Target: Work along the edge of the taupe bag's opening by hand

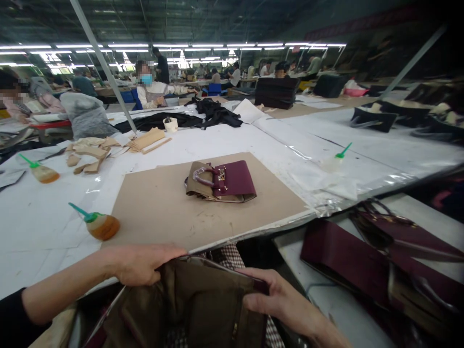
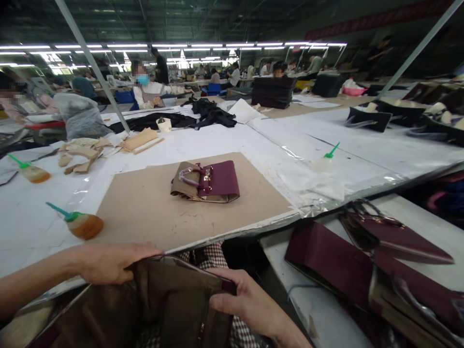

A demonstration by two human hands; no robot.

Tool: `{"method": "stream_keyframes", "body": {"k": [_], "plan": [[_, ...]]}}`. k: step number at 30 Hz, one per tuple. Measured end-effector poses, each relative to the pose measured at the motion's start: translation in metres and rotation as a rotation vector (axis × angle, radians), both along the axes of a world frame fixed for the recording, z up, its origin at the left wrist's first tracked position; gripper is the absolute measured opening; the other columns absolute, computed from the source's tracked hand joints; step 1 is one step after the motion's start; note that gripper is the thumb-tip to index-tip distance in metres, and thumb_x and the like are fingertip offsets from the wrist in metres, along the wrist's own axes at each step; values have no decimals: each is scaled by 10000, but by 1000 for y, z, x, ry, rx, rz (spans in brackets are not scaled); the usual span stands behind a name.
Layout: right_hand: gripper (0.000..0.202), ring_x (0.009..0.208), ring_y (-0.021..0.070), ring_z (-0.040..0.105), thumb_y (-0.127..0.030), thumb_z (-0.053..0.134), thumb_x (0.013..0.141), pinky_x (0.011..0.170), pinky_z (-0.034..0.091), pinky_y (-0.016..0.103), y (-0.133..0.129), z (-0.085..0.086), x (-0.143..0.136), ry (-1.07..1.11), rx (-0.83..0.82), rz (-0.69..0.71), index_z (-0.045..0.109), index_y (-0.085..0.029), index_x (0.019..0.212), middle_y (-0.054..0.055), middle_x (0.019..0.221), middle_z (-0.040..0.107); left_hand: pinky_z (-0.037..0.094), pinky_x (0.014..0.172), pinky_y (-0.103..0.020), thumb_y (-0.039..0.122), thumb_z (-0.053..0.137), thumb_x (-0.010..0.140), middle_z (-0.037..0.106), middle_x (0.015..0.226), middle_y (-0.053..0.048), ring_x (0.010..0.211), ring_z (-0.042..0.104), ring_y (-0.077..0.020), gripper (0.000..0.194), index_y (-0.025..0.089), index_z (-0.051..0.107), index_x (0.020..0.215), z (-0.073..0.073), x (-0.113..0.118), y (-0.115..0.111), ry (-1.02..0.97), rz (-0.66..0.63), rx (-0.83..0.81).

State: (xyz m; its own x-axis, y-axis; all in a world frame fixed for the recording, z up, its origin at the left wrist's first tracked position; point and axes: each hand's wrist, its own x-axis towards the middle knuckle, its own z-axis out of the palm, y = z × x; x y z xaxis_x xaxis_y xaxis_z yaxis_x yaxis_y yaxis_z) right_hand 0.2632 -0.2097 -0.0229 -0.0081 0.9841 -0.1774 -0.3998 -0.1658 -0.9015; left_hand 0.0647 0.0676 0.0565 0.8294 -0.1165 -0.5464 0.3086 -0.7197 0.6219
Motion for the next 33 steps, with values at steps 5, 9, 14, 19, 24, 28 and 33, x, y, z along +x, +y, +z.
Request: {"method": "stream_keyframes", "body": {"k": [5,9,14,19,24,28,33], "plan": [[503,1039,253,700,-293,823,869,900,510,303,1,-9,5,33,-34,4,683,-242,1350,29,1112,771,444,1019,-315,181,745,707,591,1409,32,1259,565,-268,877,399,398,1482,15,10,-13,71,96,-32],[497,1062,277,688,-316,817,879,919,512,341,-2,-7,3,35,-46,-4,682,-235,1350,43,1121,759,456,879,-327,363,771,790,655,1193,17,1077,616,-259,536,345,541,1275,20,26,-23,41,153,19],[430,1099,295,657,-404,712,962,927,516,343,-10,1,-5,-186,-37,-67,669,-264,1365,30,1146,741,421,921,-307,250,674,882,643,1174,21,1081,591,-216,157,271,600,1020,-3,42,-36,-170,98,23],[390,974,272,673,-446,588,1018,860,528,311,-13,22,-12,-459,-59,-87,684,-254,1343,20,1016,743,437,894,-307,247,723,839,668,1135,17,1019,614,-217,147,242,592,904,-10,48,-39,-198,132,30],[404,951,267,694,-449,546,1023,875,546,313,-11,27,-16,-564,-41,-101,680,-247,1346,46,1110,754,429,1012,-314,275,757,851,586,1367,29,1169,591,-218,56,240,715,859,2,45,-40,-146,103,-72],[407,927,250,702,-394,538,1025,880,559,307,-11,23,-22,-668,-38,-125,642,-254,1392,53,1132,755,327,1161,-373,395,751,885,496,1475,18,1374,405,-288,193,234,773,781,13,40,-46,-240,-15,1],[411,946,242,724,-353,546,1005,916,561,293,-8,23,-32,-772,-48,-142,642,-251,1391,49,1126,768,489,877,-309,377,500,1039,597,1205,-18,886,633,-144,356,196,717,823,10,38,-54,-221,98,-2]]}}
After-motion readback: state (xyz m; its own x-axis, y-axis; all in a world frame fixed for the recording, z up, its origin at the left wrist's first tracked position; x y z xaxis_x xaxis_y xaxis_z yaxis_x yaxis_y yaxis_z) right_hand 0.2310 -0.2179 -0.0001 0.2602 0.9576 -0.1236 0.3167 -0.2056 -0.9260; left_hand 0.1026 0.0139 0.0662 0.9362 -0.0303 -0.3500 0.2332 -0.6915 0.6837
